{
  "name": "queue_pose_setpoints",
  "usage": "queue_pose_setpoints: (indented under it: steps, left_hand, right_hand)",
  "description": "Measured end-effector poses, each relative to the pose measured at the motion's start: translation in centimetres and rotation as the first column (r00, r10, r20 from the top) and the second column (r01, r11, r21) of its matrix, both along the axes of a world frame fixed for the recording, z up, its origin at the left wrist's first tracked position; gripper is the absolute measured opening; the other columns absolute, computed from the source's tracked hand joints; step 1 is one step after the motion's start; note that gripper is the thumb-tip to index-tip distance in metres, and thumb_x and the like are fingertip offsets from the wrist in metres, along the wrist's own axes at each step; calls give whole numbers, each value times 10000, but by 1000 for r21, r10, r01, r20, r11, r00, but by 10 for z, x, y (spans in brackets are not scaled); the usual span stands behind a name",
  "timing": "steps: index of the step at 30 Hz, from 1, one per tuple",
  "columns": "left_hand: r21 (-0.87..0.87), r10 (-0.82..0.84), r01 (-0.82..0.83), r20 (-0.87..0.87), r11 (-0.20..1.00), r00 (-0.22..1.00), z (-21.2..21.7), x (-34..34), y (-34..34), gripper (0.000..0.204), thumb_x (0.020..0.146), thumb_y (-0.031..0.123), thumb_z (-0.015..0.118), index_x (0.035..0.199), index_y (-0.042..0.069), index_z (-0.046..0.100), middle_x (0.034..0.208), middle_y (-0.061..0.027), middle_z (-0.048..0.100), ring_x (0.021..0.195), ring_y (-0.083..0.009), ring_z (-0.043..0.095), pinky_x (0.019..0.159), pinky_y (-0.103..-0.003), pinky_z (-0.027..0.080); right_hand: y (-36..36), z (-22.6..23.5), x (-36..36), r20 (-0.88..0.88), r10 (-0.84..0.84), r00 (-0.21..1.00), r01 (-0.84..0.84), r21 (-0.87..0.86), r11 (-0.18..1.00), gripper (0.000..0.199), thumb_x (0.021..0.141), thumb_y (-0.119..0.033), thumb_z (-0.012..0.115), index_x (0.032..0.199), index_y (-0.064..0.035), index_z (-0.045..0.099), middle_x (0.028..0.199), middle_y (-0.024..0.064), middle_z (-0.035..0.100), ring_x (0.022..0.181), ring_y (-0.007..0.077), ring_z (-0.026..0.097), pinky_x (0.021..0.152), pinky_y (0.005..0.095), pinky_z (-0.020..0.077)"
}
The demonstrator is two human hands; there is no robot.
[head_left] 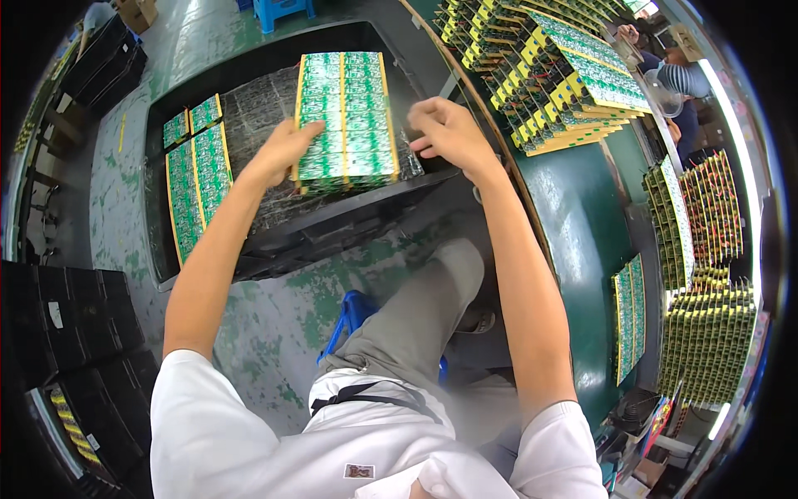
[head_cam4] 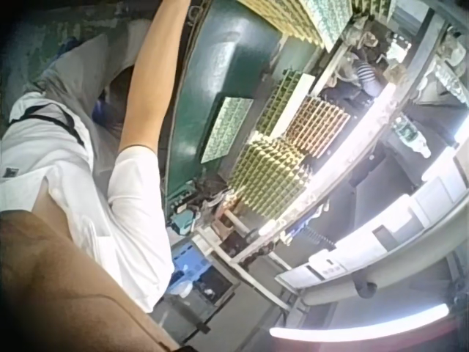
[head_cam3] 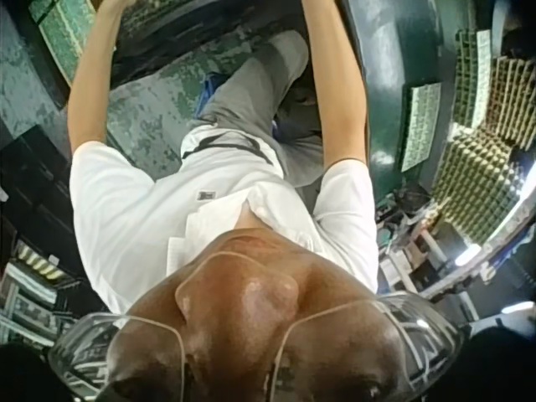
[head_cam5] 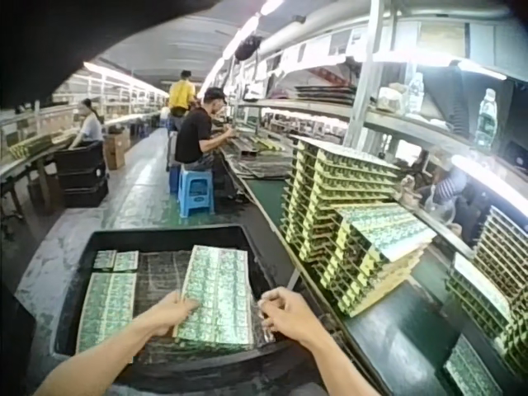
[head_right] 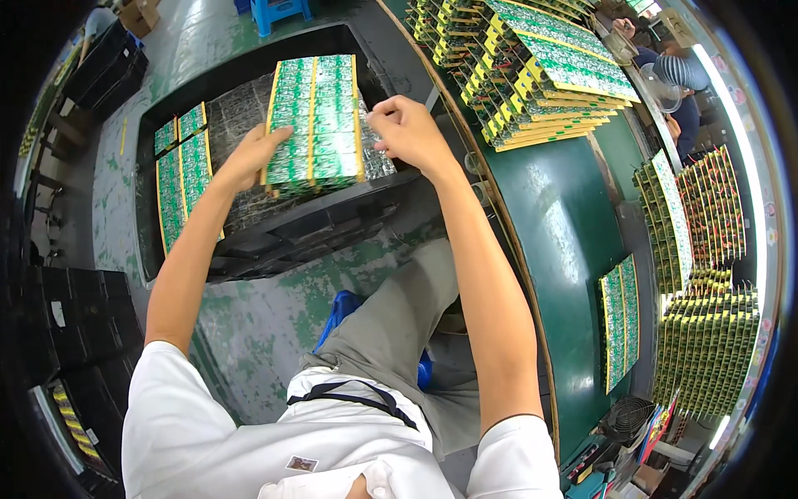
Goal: Inspecting, organizing, and soldering printed circuit boards at a workstation.
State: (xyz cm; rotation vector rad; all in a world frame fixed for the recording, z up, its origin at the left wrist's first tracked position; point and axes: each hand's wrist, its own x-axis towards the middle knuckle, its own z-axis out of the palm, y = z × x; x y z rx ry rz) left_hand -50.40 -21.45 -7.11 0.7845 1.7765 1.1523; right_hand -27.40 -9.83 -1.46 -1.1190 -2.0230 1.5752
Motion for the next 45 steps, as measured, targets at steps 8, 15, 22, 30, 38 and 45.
queue_pose_setpoints:
  steps: [8, 15, 22, 30, 38, 45]
  left_hand:
    - [-95, -56, 47, -86, 994, 995, -18, 27, 37, 382, 956, 281, 526, 1065, -85, 523, 786, -109, 575, 612, -192, 583, 570, -333, 505]
    - [-172, -147, 97, -308, 980, 940, 20, 14, 31, 362, 929, 233, 561, 1069, -99, 523, 794, -122, 586, 645, -197, 591, 592, -324, 511]
    - [214, 40, 3, -197, 977, 980, -1, 6, 40, 388, 865, 101, 624, 1161, -107, 486, 909, -159, 607, 793, -216, 622, 645, -348, 520]
    - [315, 108, -282, 471, 906, 875, 8, 14, 36, 425, 830, -36, 580, 1224, -75, 425, 1051, -247, 574, 837, -299, 632, 729, -363, 533]
    - [373, 219, -428, 487, 823, 846, 16, -46, -31, 339, 853, -15, 580, 1176, -36, 481, 1001, -188, 599, 853, -270, 618, 761, -386, 522]
    - [264, 293, -390, 341, 882, 893, 4, -91, -71, 333, 862, -11, 558, 1186, -32, 486, 1022, -172, 592, 868, -256, 612, 766, -377, 513]
  right_hand:
    - [6, -6, 25, -31, -139, 990, 140, 18, 990, 261, 878, -192, 555, 1040, 3, 614, 886, 84, 610, 714, 161, 613, 620, 247, 482]
    - [23, -24, 28, 80, -178, 981, 148, 287, 946, 224, 860, -165, 547, 966, 8, 642, 797, 55, 604, 644, 131, 540, 588, 237, 442]
    - [10, -30, 22, 75, -175, 982, 129, 417, 900, 207, 850, -144, 555, 944, 18, 644, 744, 39, 603, 624, 118, 491, 573, 235, 410]
    - [-16, -51, 30, -210, -241, 948, 317, 534, 784, 173, 855, -97, 566, 966, 14, 639, 806, 46, 605, 663, 121, 506, 593, 240, 414]
    - [-37, -47, 56, -100, -175, 979, 199, 627, 754, 168, 841, -60, 580, 995, -19, 635, 1027, 61, 574, 849, 161, 541, 708, 263, 424]
    - [-41, -52, 62, -82, -108, 991, 135, 679, 722, 186, 822, -50, 584, 1000, -22, 628, 1092, 98, 552, 946, 248, 528, 778, 308, 438]
